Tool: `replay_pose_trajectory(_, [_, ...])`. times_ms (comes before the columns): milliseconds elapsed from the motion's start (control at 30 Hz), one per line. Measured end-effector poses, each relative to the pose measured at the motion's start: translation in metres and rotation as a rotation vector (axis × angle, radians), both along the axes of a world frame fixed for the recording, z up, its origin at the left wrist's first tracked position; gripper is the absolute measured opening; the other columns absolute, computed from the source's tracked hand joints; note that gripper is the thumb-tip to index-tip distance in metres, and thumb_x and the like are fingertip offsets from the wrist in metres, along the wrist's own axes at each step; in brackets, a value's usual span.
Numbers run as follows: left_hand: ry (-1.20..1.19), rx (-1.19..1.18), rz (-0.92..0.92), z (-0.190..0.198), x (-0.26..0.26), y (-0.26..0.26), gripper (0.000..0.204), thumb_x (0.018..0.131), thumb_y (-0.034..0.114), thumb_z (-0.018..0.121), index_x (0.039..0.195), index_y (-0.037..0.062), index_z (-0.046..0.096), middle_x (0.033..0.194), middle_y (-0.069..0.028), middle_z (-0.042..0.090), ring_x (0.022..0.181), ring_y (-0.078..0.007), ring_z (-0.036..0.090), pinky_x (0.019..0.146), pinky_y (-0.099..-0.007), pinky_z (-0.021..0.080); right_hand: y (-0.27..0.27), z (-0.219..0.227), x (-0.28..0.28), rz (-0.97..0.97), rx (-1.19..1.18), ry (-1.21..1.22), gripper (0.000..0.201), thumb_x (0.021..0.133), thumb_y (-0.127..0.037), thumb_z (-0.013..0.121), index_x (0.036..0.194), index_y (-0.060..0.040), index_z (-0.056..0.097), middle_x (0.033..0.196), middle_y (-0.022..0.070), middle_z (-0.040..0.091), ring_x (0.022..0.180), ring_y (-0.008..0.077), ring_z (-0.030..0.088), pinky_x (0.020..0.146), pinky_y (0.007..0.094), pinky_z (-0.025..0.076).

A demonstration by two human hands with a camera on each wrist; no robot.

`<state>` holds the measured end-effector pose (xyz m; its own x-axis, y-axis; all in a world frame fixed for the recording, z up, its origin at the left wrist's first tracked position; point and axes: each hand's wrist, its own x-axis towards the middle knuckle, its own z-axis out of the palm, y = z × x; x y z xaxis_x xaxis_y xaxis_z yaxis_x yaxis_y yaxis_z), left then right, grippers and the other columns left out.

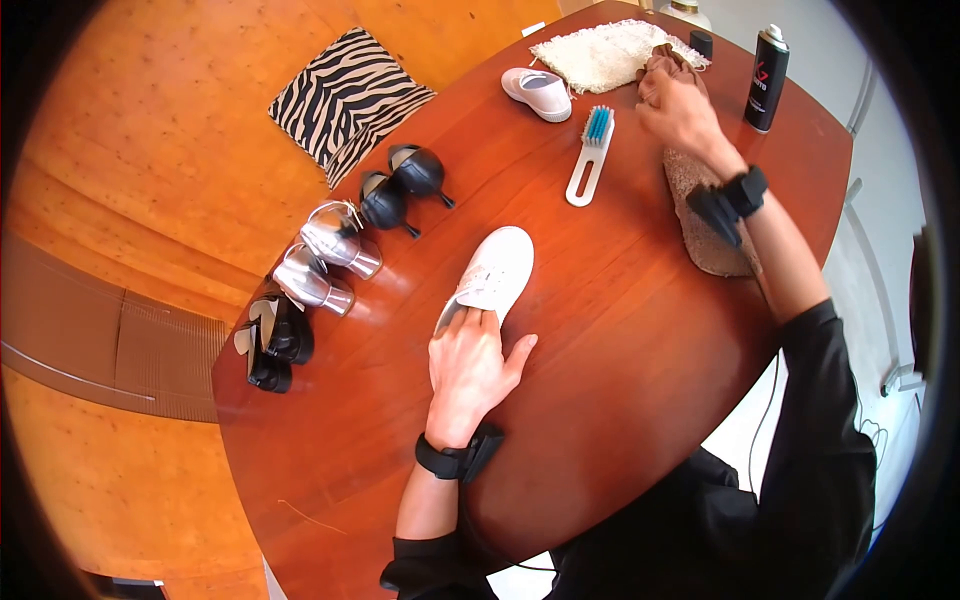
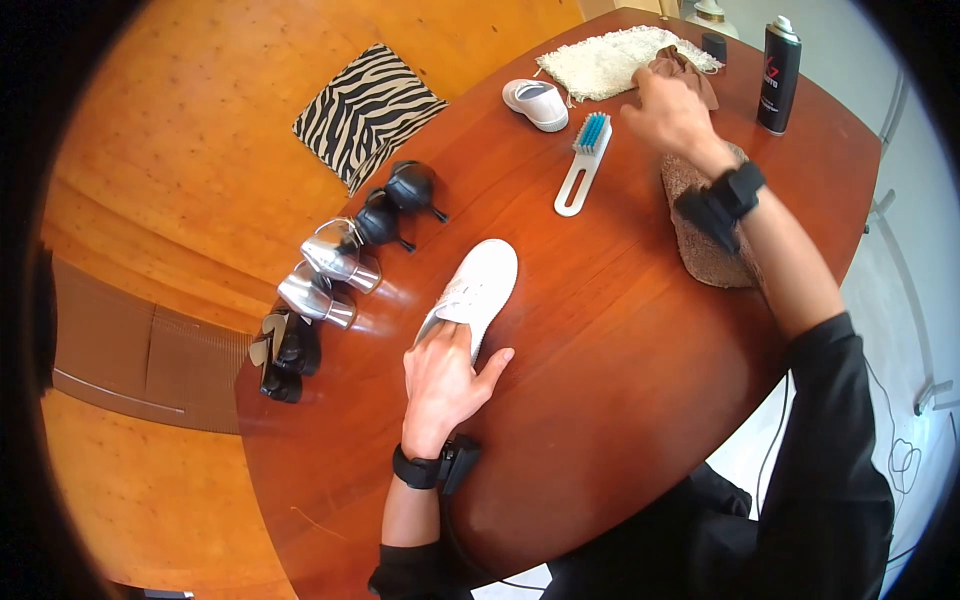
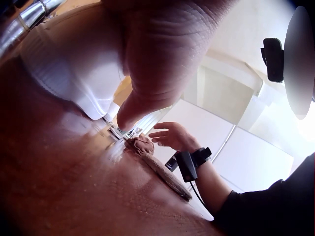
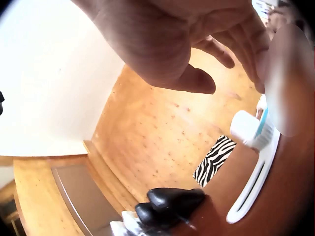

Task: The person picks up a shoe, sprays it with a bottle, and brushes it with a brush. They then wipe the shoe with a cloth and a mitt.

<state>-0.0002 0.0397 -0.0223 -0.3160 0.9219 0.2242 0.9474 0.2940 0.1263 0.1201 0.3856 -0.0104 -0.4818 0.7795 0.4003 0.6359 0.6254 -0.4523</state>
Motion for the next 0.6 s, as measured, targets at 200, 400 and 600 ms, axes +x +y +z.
replay_pose_trajectory(200, [0.06, 0.007, -0.019, 0.0, -0.002, 0.001, 0.038, 0.072, 0.029, 0.072, 0.081, -0.0057, 0.06, 0.082, -0.018, 0.062, 0.073, -0.0299, 0.061, 0.061, -0.0382, 0.05, 0.078, 0.008, 0.0, -0.176, 0.233, -0.191, 0.036, 0.076, -0.021, 0.056, 0.108, -0.0039, 0.052, 0.1, 0.0268, 0.058, 0.095, 0.0405, 0.058, 0.083, 0.0461, 0.048])
replay_pose_trajectory(400, [0.037, 0.018, -0.012, 0.002, -0.003, 0.002, 0.038, 0.073, 0.03, 0.07, 0.083, -0.0057, 0.062, 0.081, -0.0173, 0.063, 0.075, -0.0304, 0.061, 0.061, -0.0386, 0.05, 0.108, -0.014, -0.008, -0.052, 0.05, -0.327, 0.058, 0.069, -0.024, 0.067, 0.122, -0.0126, 0.049, 0.121, 0.0188, 0.053, 0.113, 0.0372, 0.051, 0.092, 0.0427, 0.045])
replay_pose_trajectory(600, [-0.022, -0.001, 0.027, 0.006, -0.004, 0.001, 0.038, 0.074, 0.031, 0.07, 0.086, -0.0051, 0.064, 0.079, -0.0159, 0.064, 0.078, -0.03, 0.061, 0.062, -0.0389, 0.05, 0.102, -0.032, -0.011, -0.046, -0.059, -0.37, 0.036, 0.07, -0.013, 0.059, 0.105, -0.0137, 0.057, 0.109, 0.0162, 0.06, 0.104, 0.0356, 0.056, 0.085, 0.0429, 0.046])
